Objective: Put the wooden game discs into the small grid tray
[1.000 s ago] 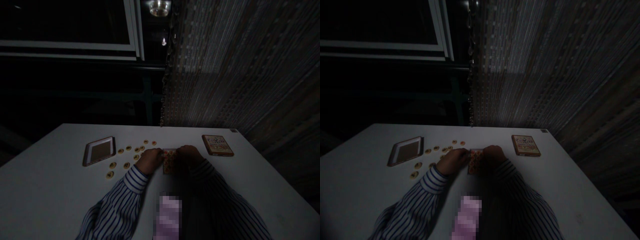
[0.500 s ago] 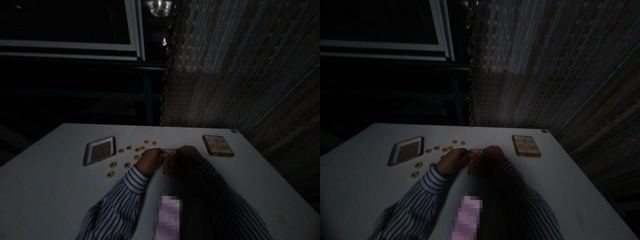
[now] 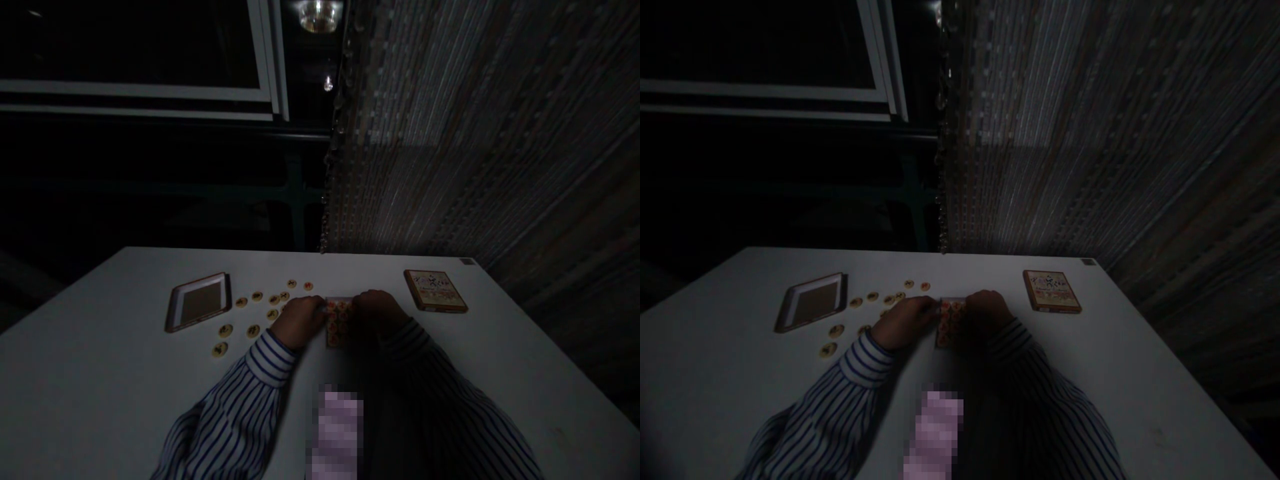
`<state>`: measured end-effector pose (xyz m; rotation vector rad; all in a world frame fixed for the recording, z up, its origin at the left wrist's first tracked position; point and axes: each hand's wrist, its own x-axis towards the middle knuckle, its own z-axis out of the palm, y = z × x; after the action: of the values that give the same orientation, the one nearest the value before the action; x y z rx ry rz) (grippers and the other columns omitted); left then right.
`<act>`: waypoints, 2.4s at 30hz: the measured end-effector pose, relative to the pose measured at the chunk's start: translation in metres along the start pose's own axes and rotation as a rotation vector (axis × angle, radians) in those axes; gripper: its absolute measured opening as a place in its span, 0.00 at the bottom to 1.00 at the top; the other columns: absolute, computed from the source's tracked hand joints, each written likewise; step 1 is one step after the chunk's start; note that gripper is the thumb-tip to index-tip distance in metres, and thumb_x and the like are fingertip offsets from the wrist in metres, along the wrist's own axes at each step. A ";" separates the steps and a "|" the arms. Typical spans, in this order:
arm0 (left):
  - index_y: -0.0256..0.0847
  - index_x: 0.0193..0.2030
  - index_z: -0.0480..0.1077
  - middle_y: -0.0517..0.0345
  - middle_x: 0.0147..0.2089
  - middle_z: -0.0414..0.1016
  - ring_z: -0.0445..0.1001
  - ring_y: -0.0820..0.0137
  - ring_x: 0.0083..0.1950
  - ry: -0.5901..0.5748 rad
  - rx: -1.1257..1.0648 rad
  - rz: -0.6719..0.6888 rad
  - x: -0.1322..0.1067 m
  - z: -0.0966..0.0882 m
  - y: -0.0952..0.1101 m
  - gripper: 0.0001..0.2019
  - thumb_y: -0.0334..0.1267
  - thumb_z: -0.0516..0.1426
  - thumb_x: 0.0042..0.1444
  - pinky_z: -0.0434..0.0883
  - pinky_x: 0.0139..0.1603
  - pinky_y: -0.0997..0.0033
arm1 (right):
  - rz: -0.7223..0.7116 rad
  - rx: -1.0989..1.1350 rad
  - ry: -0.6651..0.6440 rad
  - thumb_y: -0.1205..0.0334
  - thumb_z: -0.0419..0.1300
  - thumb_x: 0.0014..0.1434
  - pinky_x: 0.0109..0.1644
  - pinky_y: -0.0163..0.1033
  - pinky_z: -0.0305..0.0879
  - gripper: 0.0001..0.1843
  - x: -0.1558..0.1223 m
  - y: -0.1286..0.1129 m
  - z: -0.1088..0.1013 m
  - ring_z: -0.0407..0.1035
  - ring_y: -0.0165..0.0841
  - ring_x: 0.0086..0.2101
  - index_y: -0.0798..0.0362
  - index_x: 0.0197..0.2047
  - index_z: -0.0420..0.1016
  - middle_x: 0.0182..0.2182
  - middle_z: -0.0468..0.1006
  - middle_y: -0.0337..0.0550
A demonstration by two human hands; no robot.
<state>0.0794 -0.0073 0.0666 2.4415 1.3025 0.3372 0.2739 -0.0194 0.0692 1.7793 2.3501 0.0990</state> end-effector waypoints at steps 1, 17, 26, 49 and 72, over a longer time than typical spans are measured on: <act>0.40 0.40 0.69 0.50 0.39 0.75 0.72 0.67 0.40 0.001 0.003 -0.003 0.000 0.000 0.000 0.14 0.41 0.46 0.56 0.64 0.39 0.70 | 0.000 0.000 0.000 0.64 0.48 0.57 0.40 0.39 0.62 0.14 0.000 0.000 0.000 0.70 0.37 0.37 0.58 0.38 0.73 0.35 0.75 0.55; 0.38 0.40 0.69 0.51 0.40 0.74 0.71 0.67 0.42 -0.013 -0.004 -0.039 0.000 -0.005 0.002 0.11 0.36 0.48 0.54 0.64 0.42 0.70 | 0.016 -0.031 0.113 0.62 0.43 0.60 0.35 0.37 0.59 0.15 -0.002 0.018 -0.005 0.69 0.35 0.35 0.54 0.36 0.70 0.33 0.76 0.48; 0.39 0.39 0.69 0.51 0.39 0.75 0.71 0.67 0.41 -0.013 -0.019 -0.026 0.000 -0.007 0.000 0.11 0.36 0.48 0.53 0.64 0.42 0.70 | -0.009 -0.017 0.152 0.61 0.43 0.60 0.35 0.37 0.58 0.15 -0.004 0.018 -0.010 0.69 0.36 0.35 0.55 0.35 0.70 0.32 0.75 0.48; 0.41 0.44 0.68 0.54 0.42 0.74 0.71 0.68 0.42 0.072 -0.014 -0.113 -0.006 -0.027 -0.004 0.15 0.42 0.48 0.54 0.65 0.42 0.71 | -0.051 0.121 0.240 0.60 0.41 0.61 0.42 0.38 0.56 0.18 -0.021 0.014 -0.041 0.66 0.35 0.39 0.55 0.39 0.70 0.36 0.75 0.50; 0.36 0.47 0.66 0.47 0.46 0.72 0.70 0.64 0.45 0.273 0.042 -0.194 0.042 -0.003 -0.037 0.17 0.40 0.48 0.53 0.65 0.45 0.69 | -0.045 0.075 0.270 0.62 0.42 0.61 0.36 0.37 0.53 0.15 -0.020 0.022 -0.038 0.66 0.34 0.36 0.54 0.36 0.69 0.34 0.75 0.48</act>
<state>0.0730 0.0477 0.0560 2.3383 1.6596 0.6132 0.2925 -0.0306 0.1121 1.8479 2.6094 0.2630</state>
